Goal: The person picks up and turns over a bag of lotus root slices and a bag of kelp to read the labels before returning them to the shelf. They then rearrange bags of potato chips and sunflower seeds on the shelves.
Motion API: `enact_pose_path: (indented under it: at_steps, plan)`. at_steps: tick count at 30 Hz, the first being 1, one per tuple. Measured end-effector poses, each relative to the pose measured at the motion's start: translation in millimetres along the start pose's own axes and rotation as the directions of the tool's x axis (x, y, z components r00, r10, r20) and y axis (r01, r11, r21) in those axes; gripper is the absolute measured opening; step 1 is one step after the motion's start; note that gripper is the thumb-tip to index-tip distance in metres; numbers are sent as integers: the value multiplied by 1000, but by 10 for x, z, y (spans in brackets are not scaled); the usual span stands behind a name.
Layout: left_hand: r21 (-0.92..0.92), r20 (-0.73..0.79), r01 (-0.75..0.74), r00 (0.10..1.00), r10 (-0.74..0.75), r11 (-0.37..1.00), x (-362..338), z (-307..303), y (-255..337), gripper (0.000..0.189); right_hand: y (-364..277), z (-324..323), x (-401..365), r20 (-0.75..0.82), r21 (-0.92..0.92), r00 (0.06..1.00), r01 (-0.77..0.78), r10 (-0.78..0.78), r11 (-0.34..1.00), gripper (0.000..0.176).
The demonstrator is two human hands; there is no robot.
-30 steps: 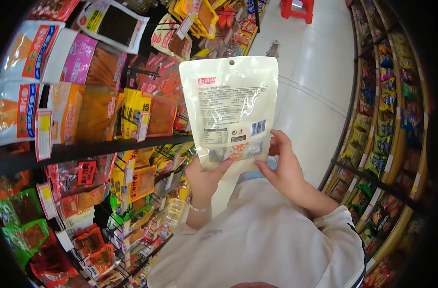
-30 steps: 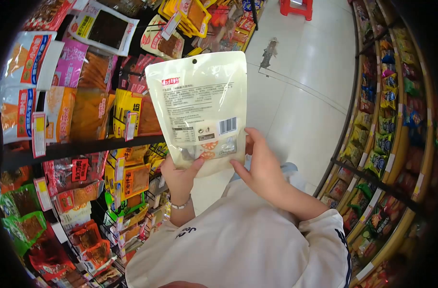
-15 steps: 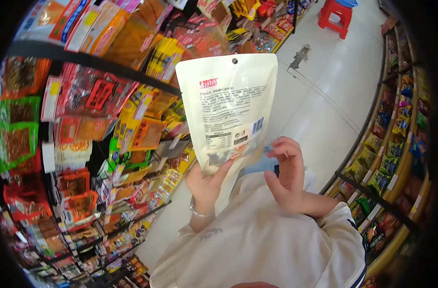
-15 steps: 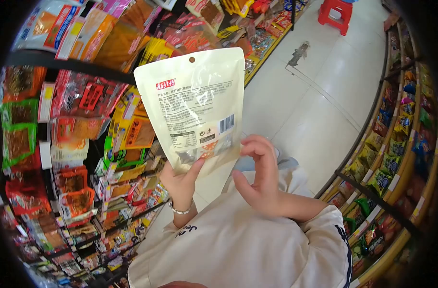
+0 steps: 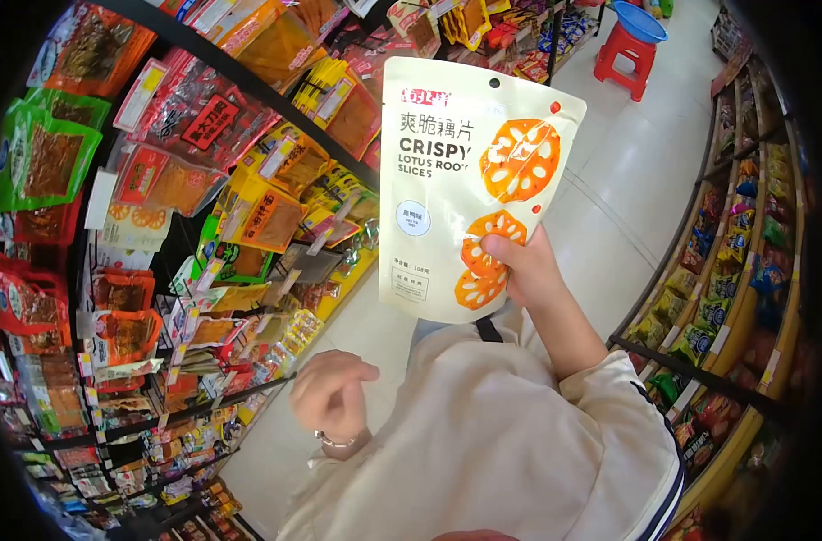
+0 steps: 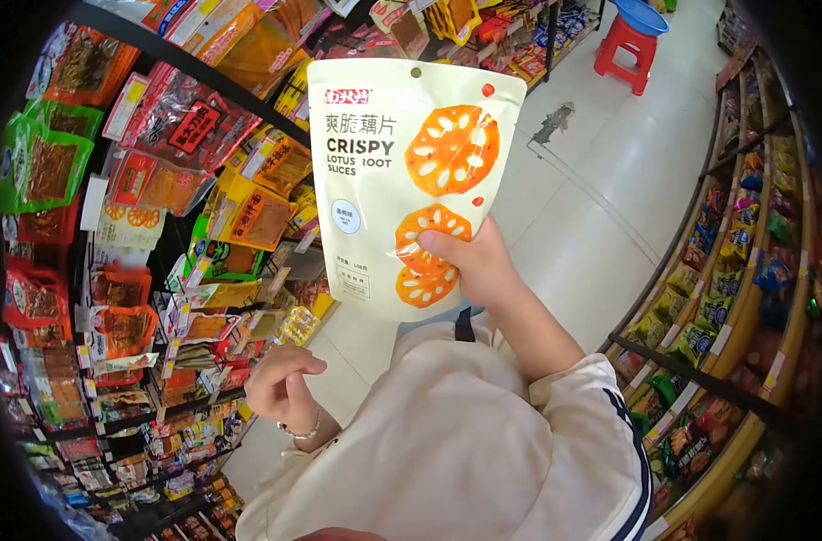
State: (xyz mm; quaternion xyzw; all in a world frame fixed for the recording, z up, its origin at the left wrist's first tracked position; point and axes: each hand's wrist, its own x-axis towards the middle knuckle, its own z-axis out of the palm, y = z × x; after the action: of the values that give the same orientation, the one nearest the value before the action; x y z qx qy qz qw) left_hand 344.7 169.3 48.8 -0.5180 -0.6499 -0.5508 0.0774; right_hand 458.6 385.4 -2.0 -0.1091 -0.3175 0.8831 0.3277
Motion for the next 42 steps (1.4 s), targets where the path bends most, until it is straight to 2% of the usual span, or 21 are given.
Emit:
enact_pose_path:
  at_steps: [4,6,9,13,15,18,20,22,25,29,31,32,34,35,36,38,39,40,42]
  plan:
    - [64,-46,15,999,-12,998,-181,-203,53,7,43,134,-10,66,-8,998,-3,4,1000,48]
    - [6,-102,80,992,-79,997,-254,-249,68,5,79,174,-36,78,-16,997,-25,26,1000,48]
    - [13,-117,166,980,-163,986,-329,-283,86,5,146,197,-77,93,-51,995,-28,33,998,48]
    - [54,-105,71,992,-65,996,-375,-372,76,7,272,276,-62,119,-28,992,-30,33,999,49]
    - [102,-45,-8,999,13,995,-445,-462,81,11,385,329,-39,97,-39,995,-24,28,999,48]
    - [175,-104,134,988,-117,975,-594,-587,202,12,488,501,0,113,-17,988,-102,103,995,46]
    - [194,-133,129,986,-105,972,-689,-762,194,12,555,632,55,140,-62,977,-151,159,987,45]
    - [202,-185,266,956,-230,943,-833,-918,209,10,687,746,99,121,-44,980,-155,160,987,46]
    - [219,-356,348,898,-258,912,-976,-1098,236,8,915,900,154,188,-8,961,-204,202,979,47]
    - [222,-425,390,864,-271,894,-1187,-1416,183,8,1180,1275,173,261,0,930,-269,259,963,45]
    - [259,-362,398,885,-294,880,-1328,-1666,112,8,1409,1464,167,189,107,903,-410,386,906,41]
    - [255,-365,400,883,-296,880,-1378,-1777,89,8,1523,1553,154,188,101,902,-411,388,906,41]
    - [274,-350,395,890,-292,877,-1465,-2044,63,7,1762,1732,106,261,386,746,-662,612,643,38]
    - [270,-346,393,891,-293,879,-1495,-2202,71,7,1948,1762,75,270,448,716,-686,644,574,38]
    - [316,-321,393,901,-292,864,-1529,-2357,93,8,2097,1850,5,265,442,716,-685,645,579,38]
    - [346,-317,390,905,-285,853,-1662,-2626,68,8,2370,2118,-140,82,380,815,-558,574,738,37]
    - [277,-422,451,850,-314,849,-1780,-2744,56,7,2429,2281,-230,33,299,854,-504,519,811,36]
    - [206,-516,505,784,-346,838,-1890,-2857,49,7,2486,2385,-284,30,287,851,-510,524,811,36]
    - [136,-535,526,752,-385,839,-2002,-3041,27,7,2616,2544,-423,88,128,911,-412,404,902,35]
